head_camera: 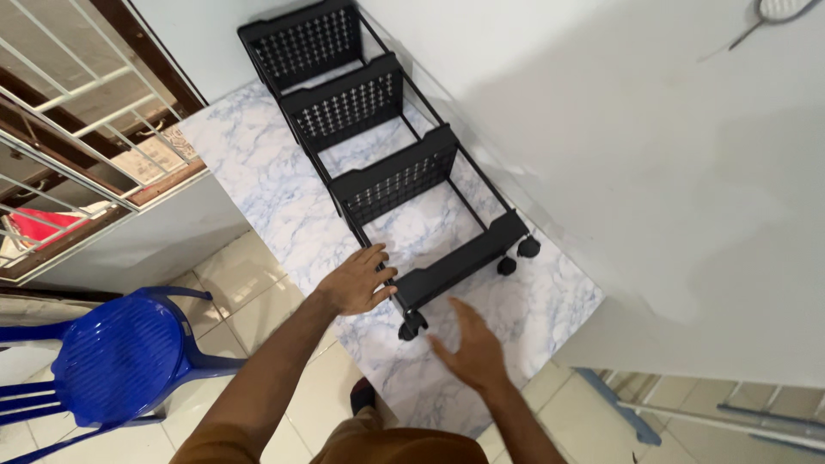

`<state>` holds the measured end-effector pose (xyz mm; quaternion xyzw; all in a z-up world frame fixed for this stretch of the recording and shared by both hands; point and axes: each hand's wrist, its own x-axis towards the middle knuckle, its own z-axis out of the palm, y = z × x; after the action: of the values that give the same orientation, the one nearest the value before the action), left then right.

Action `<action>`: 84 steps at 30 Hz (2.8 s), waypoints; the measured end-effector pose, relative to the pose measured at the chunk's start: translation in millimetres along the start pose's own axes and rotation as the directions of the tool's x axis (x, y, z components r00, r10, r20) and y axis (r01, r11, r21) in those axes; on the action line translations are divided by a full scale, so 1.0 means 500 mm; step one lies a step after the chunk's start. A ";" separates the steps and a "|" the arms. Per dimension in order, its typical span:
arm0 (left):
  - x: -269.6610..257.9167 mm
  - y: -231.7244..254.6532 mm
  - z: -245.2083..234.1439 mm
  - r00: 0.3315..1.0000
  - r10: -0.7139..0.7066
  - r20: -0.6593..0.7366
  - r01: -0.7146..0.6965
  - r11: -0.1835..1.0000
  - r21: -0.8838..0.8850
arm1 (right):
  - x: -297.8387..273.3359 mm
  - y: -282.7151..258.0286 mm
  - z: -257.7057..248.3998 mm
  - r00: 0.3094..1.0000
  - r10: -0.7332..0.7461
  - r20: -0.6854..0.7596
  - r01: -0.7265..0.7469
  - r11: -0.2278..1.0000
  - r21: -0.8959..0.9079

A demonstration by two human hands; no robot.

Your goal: The person attaches four caster wheels to the base of a black three-tier plastic shelf unit on a marble countertop. They insert each wheel into its socket and press down to secure it, then lift and reposition the unit to verify stability.

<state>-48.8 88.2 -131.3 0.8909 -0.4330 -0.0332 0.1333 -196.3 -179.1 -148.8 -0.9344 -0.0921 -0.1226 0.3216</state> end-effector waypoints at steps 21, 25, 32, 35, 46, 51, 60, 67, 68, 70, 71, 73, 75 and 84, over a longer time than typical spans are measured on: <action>0.026 -0.065 0.027 0.964 0.266 0.004 -0.266 0.963 0.033 | 0.021 -0.082 0.144 0.977 0.113 0.179 -0.061 0.959 -0.276; 0.030 -0.074 0.036 0.959 0.282 -0.022 -0.281 0.959 0.031 | 0.018 -0.085 0.160 0.981 0.185 0.059 -0.189 0.980 0.070; 0.038 -0.090 0.039 0.970 0.242 -0.028 -0.242 0.970 -0.008 | 0.071 -0.139 0.160 0.642 0.672 0.370 -0.624 0.178 0.761; 0.042 -0.101 0.037 0.971 0.237 -0.034 -0.238 0.971 -0.014 | 0.094 -0.140 0.146 0.502 0.678 0.536 -0.675 -0.079 0.733; 0.043 -0.100 0.018 0.972 0.237 -0.010 -0.237 0.972 -0.008 | 0.055 -0.146 0.112 0.958 0.254 0.132 -0.225 0.954 -0.200; 0.047 -0.104 0.015 0.967 0.253 -0.022 -0.254 0.967 -0.005 | 0.068 -0.133 0.115 0.952 0.216 0.217 -0.061 0.828 -0.557; 0.054 -0.124 0.005 0.955 0.292 -0.052 -0.293 0.956 -0.008 | 0.092 -0.129 0.122 0.949 0.196 0.247 -0.036 0.844 -0.535; 0.053 -0.123 0.005 0.964 0.266 -0.014 -0.266 0.964 -0.004 | 0.080 -0.116 0.138 0.932 0.289 0.219 -0.280 0.957 -0.072; 0.054 -0.123 0.006 0.964 0.266 -0.013 -0.266 0.964 -0.002 | 0.077 -0.113 0.139 0.940 0.286 0.186 -0.295 0.955 0.017; 0.054 -0.120 0.008 0.965 0.260 -0.013 -0.260 0.965 -0.009 | 0.076 -0.106 0.139 0.873 0.395 0.288 -0.455 0.870 0.188; 0.053 -0.118 0.009 0.967 0.254 -0.014 -0.254 0.967 -0.018 | 0.077 -0.101 0.136 0.832 0.436 0.344 -0.531 0.805 0.263; 0.054 -0.119 0.006 0.968 0.248 -0.019 -0.249 0.969 -0.013 | 0.092 -0.089 0.129 0.623 0.557 0.550 -0.781 0.406 0.474; 0.053 -0.117 0.004 0.969 0.248 -0.020 -0.248 0.969 0.005 | 0.107 -0.078 0.116 0.495 0.532 0.686 -0.851 0.137 0.508; 0.020 -0.083 0.011 0.988 0.102 -0.116 -0.105 0.994 -0.020 | 0.113 -0.146 0.092 0.859 0.441 0.259 -0.484 0.865 0.132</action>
<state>-12.0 103.7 -147.3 0.8658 -0.4697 0.0193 0.1712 -153.1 -88.7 -125.3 -0.9012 0.0895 0.0721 0.4180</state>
